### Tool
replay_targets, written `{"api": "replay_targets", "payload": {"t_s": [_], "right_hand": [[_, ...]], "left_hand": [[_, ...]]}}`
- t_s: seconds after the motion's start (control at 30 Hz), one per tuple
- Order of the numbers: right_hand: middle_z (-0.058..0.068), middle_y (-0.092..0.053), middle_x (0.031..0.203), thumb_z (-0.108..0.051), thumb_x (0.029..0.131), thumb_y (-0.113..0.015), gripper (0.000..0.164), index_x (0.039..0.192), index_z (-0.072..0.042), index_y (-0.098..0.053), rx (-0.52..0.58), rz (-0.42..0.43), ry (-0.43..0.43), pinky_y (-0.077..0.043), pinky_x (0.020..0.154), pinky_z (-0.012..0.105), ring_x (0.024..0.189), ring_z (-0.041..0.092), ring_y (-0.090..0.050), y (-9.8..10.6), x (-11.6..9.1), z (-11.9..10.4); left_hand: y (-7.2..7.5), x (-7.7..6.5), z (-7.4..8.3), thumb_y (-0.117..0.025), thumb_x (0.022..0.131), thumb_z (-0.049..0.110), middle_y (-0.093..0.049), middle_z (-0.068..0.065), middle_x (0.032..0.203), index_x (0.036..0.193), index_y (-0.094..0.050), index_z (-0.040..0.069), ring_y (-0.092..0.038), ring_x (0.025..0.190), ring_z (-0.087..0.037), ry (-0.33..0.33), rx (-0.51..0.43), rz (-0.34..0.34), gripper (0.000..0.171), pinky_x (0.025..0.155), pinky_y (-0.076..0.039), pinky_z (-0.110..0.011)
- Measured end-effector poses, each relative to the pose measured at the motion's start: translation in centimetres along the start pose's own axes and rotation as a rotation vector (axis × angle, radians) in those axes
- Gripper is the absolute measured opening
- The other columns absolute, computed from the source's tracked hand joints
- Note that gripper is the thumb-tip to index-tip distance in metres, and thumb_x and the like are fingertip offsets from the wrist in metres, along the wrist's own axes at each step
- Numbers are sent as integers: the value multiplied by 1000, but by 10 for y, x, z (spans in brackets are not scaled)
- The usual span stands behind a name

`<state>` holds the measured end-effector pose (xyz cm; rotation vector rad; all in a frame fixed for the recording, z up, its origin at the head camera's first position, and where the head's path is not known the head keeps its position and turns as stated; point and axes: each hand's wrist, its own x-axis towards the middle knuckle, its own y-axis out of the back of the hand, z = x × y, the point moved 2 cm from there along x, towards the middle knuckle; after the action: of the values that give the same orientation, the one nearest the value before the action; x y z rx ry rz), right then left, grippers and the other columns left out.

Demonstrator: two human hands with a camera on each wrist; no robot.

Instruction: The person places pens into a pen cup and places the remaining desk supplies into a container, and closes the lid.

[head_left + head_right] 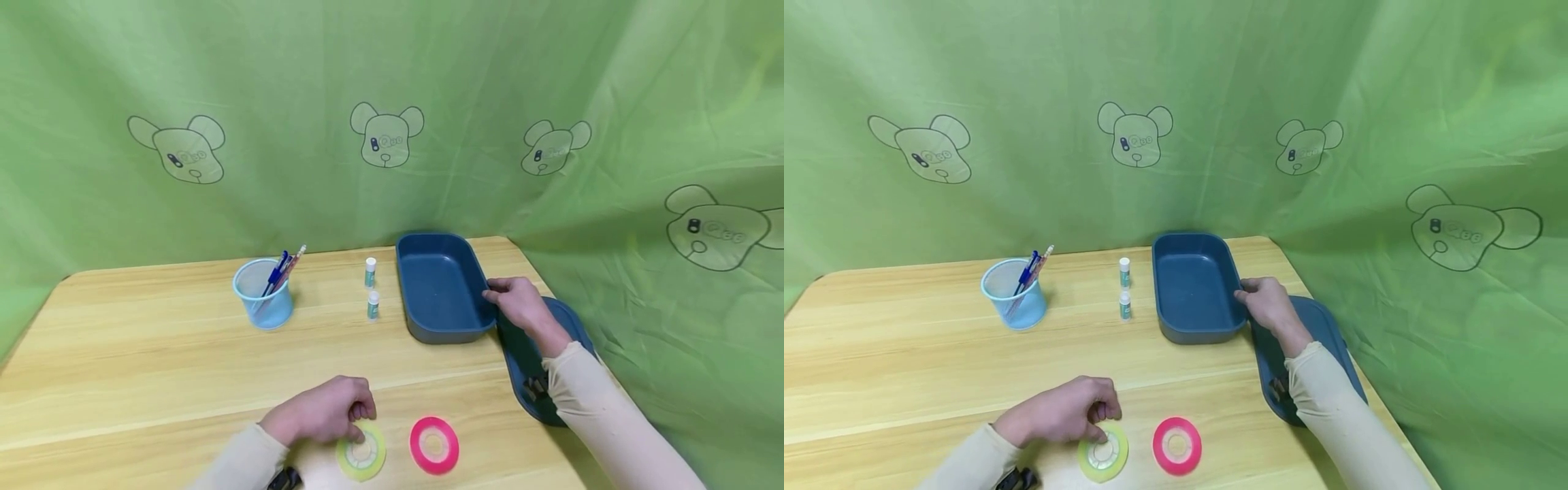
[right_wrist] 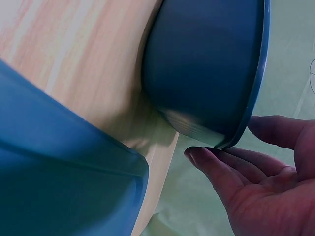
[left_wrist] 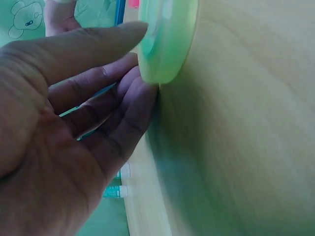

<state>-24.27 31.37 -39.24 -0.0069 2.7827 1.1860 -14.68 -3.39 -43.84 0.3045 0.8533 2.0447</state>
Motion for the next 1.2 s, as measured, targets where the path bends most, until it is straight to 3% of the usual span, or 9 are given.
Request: {"api": "replay_targets", "payload": {"t_s": [0.3, 0.53, 0.77, 0.97, 1.2], "right_hand": [[32, -46, 139, -15, 99, -54, 47, 137, 12, -47, 5, -9, -8, -37, 108, 53, 131, 44, -39, 0, 0, 1], [32, -49, 136, -5, 98, -51, 42, 136, 13, -48, 5, 7, 14, -42, 104, 51, 128, 42, -44, -1, 1, 3], [31, -52, 133, 2, 97, -49, 41, 136, 14, -47, 16, 14, 14, -48, 95, 43, 121, 39, -52, -1, 2, 4], [31, -53, 133, 2, 98, -49, 41, 137, 14, -47, 37, 14, 13, -47, 97, 45, 121, 39, -52, -2, 2, 4], [31, -52, 134, 2, 98, -49, 42, 138, 14, -45, 58, 4, 12, -47, 99, 44, 122, 38, -52, -2, 3, 6]], "left_hand": [[-4, 3, 7, -83, 73, 1, -50, 10, 78, 86, -69, 12, -47, 71, -3, 21, 150, -16, 22, 65, -46, -16], [-6, 4, 9, -81, 70, 2, -49, 11, 76, 79, -64, 15, -46, 71, -5, 13, 238, 35, 24, 64, -45, -17], [-5, 5, 8, -80, 71, 2, -53, 11, 81, 86, -64, 13, -49, 76, -5, 28, 244, 71, 24, 71, -49, -19], [-4, 7, 7, -77, 72, 0, -55, 10, 87, 92, -67, 12, -50, 82, -7, 40, 261, 83, 26, 78, -50, -21], [0, 8, 4, -79, 70, 0, -54, 10, 86, 90, -66, 12, -51, 80, -7, 85, 194, 113, 26, 75, -51, -23]]}}
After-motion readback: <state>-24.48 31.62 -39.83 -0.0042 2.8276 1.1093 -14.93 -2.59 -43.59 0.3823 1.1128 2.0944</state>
